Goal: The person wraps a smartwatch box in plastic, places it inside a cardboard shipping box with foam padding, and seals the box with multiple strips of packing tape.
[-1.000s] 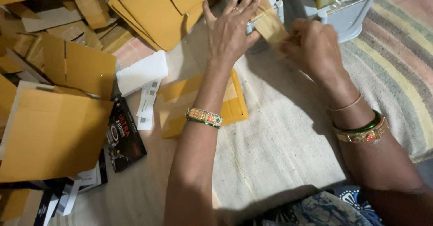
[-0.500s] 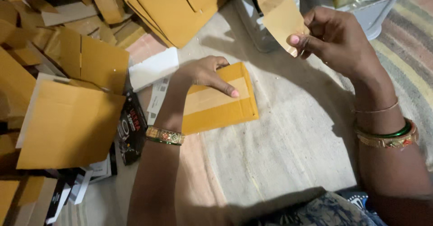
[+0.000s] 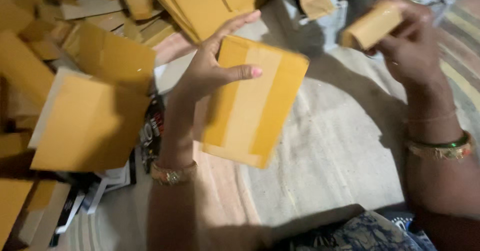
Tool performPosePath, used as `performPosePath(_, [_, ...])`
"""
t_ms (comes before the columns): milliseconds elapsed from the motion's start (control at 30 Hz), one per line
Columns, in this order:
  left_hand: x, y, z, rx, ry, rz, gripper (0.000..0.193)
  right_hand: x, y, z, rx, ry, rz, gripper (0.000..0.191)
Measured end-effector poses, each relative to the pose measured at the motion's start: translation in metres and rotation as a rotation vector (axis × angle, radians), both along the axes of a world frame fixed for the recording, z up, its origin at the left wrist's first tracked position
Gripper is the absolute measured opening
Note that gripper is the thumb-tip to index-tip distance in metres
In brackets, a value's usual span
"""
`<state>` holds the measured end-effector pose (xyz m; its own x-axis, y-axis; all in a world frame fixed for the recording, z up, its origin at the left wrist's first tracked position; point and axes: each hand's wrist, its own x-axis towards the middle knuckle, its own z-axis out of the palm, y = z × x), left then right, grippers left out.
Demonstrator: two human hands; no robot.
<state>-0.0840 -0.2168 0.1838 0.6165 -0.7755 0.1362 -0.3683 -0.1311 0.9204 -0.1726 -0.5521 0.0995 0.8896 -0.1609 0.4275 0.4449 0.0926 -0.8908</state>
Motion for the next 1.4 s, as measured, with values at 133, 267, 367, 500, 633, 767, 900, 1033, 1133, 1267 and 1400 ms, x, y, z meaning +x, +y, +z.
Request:
performPosePath(133, [-0.044,0.027,-0.02,-0.136,-0.143,0.221,0.05,-0.012,0.019,0.031,-0.14,-0.107,0.04,0.007])
performPosePath(267, [-0.059,0.043,-0.037,-0.291,-0.293,0.386,0.045,-0.037,0.054,0.084,-0.606,-0.192,0.008,0.01])
performPosePath(367, [-0.061,0.05,-0.043,-0.382,-0.359,0.365,0.045,-0.04,0.098,0.119,-0.933,-0.243,0.006,0.02])
performPosePath(500, [-0.066,0.063,-0.052,-0.432,-0.215,0.364,0.049,-0.03,0.156,0.141,-1.365,-0.199,-0.066,0.026])
performPosePath(633, [-0.063,0.08,-0.06,-0.477,-0.229,0.331,0.051,-0.022,0.187,0.132,-1.471,0.012,-0.077,0.025])
performPosePath(767, [-0.056,0.091,-0.068,-0.486,-0.348,0.322,0.057,0.006,0.191,0.11,-1.438,0.036,0.054,0.027])
performPosePath(900, [-0.05,0.094,-0.076,-0.422,-0.427,0.347,0.066,0.024,0.177,0.093,-1.464,-0.013,0.275,0.029])
performPosePath(1033, [-0.049,0.095,-0.076,-0.442,-0.397,0.311,0.073,0.027,0.168,0.089,-1.379,-0.157,0.32,0.027])
performPosePath(1133, [-0.056,0.092,-0.074,-0.47,-0.413,0.326,0.079,0.023,0.169,0.095,-1.467,-0.114,0.236,0.029])
performPosePath(1267, [-0.061,0.087,-0.07,-0.5,-0.357,0.342,0.071,0.016,0.179,0.104,-1.509,-0.04,0.178,0.029])
performPosePath(1400, [-0.065,0.081,-0.069,-0.496,-0.379,0.405,0.053,0.015,0.184,0.112,-1.46,-0.163,0.174,0.023])
